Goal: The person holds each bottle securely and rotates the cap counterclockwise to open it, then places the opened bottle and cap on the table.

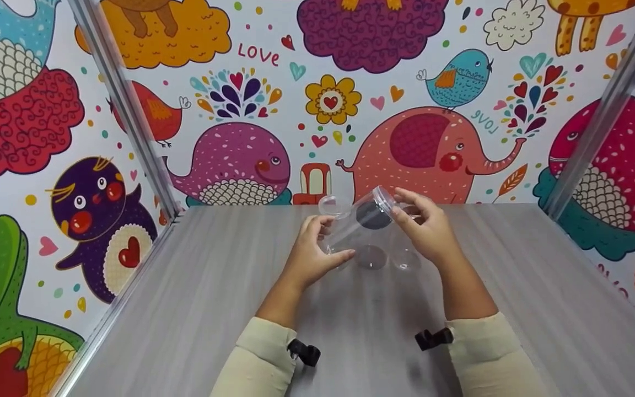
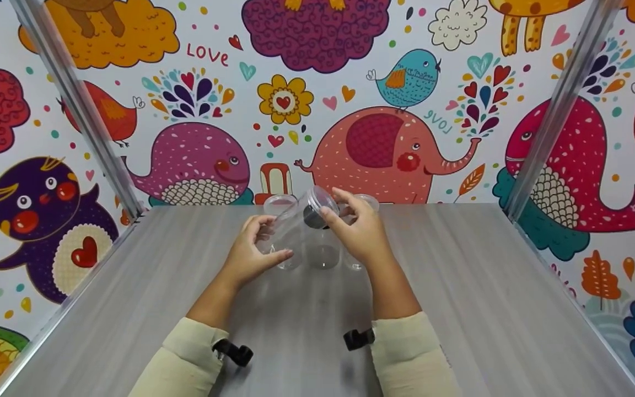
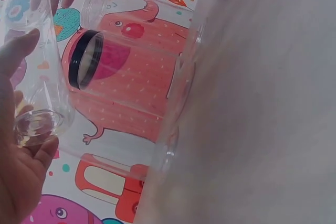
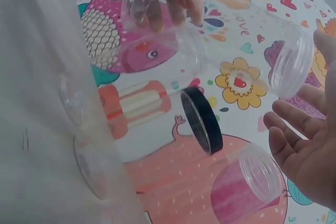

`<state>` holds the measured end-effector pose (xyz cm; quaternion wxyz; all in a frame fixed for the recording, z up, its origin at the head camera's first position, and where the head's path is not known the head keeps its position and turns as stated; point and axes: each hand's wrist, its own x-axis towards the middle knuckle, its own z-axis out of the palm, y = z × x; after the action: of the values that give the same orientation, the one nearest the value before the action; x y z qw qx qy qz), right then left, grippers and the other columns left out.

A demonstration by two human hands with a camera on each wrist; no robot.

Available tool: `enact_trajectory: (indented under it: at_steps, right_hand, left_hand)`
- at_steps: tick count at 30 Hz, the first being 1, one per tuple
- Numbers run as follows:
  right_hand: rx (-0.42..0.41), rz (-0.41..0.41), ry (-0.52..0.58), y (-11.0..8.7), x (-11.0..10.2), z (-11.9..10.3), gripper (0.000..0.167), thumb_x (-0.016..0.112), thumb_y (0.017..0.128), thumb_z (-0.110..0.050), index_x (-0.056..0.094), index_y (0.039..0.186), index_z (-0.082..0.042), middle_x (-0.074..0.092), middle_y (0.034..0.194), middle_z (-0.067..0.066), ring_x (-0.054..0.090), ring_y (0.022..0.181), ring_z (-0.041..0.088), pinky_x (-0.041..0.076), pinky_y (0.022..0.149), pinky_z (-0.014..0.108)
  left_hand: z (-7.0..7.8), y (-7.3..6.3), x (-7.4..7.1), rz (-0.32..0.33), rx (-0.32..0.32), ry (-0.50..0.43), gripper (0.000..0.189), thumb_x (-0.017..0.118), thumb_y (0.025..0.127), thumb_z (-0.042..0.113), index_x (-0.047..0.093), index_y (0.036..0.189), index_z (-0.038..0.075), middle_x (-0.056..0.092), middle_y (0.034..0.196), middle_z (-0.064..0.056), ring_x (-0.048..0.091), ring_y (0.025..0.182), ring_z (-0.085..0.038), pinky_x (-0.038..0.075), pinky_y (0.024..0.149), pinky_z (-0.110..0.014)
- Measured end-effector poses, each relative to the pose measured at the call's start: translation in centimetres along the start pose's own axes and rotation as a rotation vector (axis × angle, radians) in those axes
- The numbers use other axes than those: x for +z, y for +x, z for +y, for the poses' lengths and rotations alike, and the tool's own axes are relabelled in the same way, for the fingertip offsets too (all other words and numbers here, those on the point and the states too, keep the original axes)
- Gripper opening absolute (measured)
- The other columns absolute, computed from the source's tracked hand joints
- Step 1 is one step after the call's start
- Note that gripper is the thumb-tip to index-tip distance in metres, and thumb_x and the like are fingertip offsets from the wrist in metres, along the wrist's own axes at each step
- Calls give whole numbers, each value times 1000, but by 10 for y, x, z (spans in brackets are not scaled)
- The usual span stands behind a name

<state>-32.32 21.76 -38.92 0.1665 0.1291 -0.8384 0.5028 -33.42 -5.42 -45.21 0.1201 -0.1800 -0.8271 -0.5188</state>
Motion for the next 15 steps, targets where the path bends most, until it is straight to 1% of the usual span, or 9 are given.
enact_trajectory:
  at_steps: [2,5,9,12,15]
  right_hand:
    - [-8,20,10,2,3,-1,53,69,102,-42,62,151,-22,67,145,11,68,122,28,58,102,39]
    - [-13,33,20,3,8,-1,53,71,101,-39,64,149,-19,67,142,13,70,119,29,59,103,42]
    - [7,30,32,2,12,1,50,72,100,-37,67,146,-18,68,137,14,70,115,29,60,94,26]
    - [26,27,30,1,15,2,48,74,100,-36,68,144,-18,70,132,14,70,112,29,57,84,15]
    - [32,35,12,1,17,4,48,75,100,-38,69,144,-19,72,127,14,71,109,28,58,83,15]
  left_hand:
    - [0,1,1,0,2,12,82,94,76,51,54,144,29,56,141,-8,57,130,-20,58,111,-49]
    - [-3,1,2,9,10,38,82,94,75,53,54,144,31,56,141,-4,57,130,-18,58,111,-46]
    - [-6,0,1,28,24,72,80,95,75,51,56,142,34,55,139,2,58,130,-18,57,112,-51]
    - [-8,0,1,34,34,98,80,96,75,48,56,142,32,55,141,2,59,130,-20,56,112,-53]
    - [-10,1,3,37,40,114,80,96,75,47,56,143,29,55,141,1,60,132,-23,56,113,-51]
